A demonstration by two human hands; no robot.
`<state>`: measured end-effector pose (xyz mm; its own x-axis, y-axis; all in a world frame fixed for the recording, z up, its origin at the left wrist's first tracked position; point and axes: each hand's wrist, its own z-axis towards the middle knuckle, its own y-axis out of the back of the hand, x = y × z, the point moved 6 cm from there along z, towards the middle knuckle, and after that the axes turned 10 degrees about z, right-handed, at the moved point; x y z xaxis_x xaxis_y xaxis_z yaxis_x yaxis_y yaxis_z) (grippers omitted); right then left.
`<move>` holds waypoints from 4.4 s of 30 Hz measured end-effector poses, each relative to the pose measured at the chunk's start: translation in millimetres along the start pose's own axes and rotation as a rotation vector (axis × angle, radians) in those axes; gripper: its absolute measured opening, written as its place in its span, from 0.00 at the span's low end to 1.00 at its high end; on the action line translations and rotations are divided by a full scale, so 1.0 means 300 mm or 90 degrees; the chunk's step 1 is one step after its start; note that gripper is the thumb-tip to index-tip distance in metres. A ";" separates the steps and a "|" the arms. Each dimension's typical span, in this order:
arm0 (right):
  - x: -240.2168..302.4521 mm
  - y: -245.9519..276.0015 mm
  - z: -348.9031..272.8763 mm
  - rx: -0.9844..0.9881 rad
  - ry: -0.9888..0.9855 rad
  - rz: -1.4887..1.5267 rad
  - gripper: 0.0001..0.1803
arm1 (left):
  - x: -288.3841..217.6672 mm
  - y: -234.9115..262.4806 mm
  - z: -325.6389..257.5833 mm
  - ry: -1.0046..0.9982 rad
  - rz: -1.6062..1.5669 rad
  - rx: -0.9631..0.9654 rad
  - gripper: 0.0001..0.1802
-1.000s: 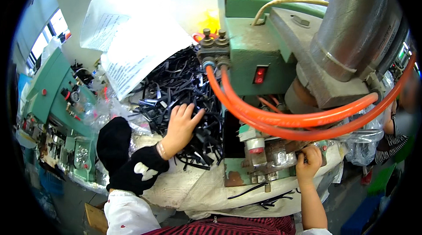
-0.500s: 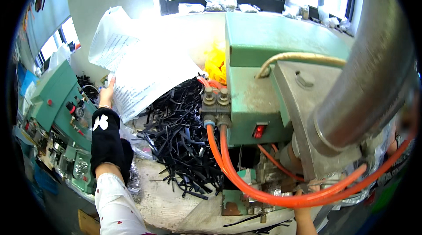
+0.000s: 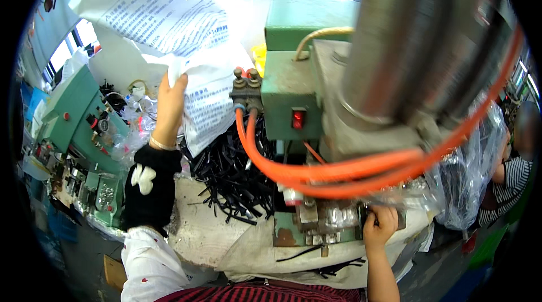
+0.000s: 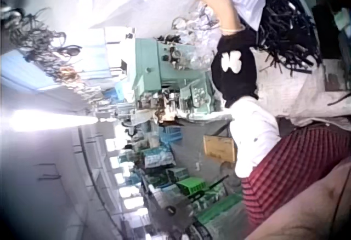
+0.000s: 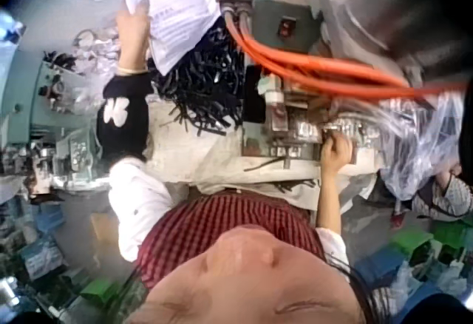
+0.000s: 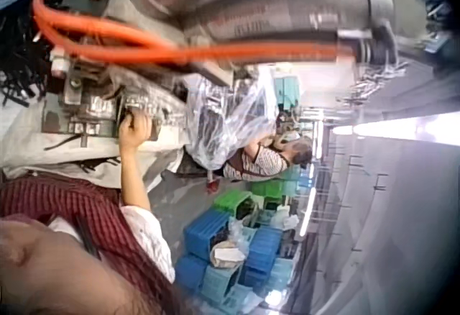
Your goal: The person repeatedly picks black cords and small metal pieces, inserts them into a press machine, and removes the assembled items. The person places the finished cords into a plastic bag and continues the cycle.
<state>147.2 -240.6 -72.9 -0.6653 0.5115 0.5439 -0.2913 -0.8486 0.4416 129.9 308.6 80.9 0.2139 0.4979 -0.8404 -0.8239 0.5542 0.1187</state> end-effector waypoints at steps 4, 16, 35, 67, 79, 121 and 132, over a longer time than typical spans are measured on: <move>0.023 -0.005 0.028 -0.031 0.051 0.030 0.07 | -0.042 0.084 -0.257 0.055 0.007 0.007 0.22; 0.005 0.056 0.012 -0.061 0.073 0.115 0.08 | -0.377 0.077 -0.674 0.061 -0.163 -0.073 0.25; -0.020 0.087 -0.018 -0.052 0.104 0.222 0.07 | -0.780 0.170 -0.218 -0.130 -0.206 -0.095 0.16; -0.117 0.003 -0.078 0.064 0.152 0.235 0.09 | -1.025 1.306 -1.812 0.038 0.048 -0.529 0.27; -0.278 -0.055 -0.055 0.140 0.028 0.260 0.11 | -0.546 1.553 -2.830 -0.030 0.340 -1.233 0.22; 0.157 -0.045 -0.136 0.009 0.156 0.159 0.08 | 0.509 1.037 -0.157 0.307 0.292 -0.140 0.46; 0.180 -0.072 -0.144 0.070 0.068 0.066 0.06 | 0.513 0.506 -0.328 0.402 -0.010 -0.042 0.38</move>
<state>87.8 -200.5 -83.9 -0.7591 0.4001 0.5135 -0.1448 -0.8729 0.4659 -13.9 403.8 -82.4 -0.1083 -0.0101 -0.9941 -0.8583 0.5056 0.0884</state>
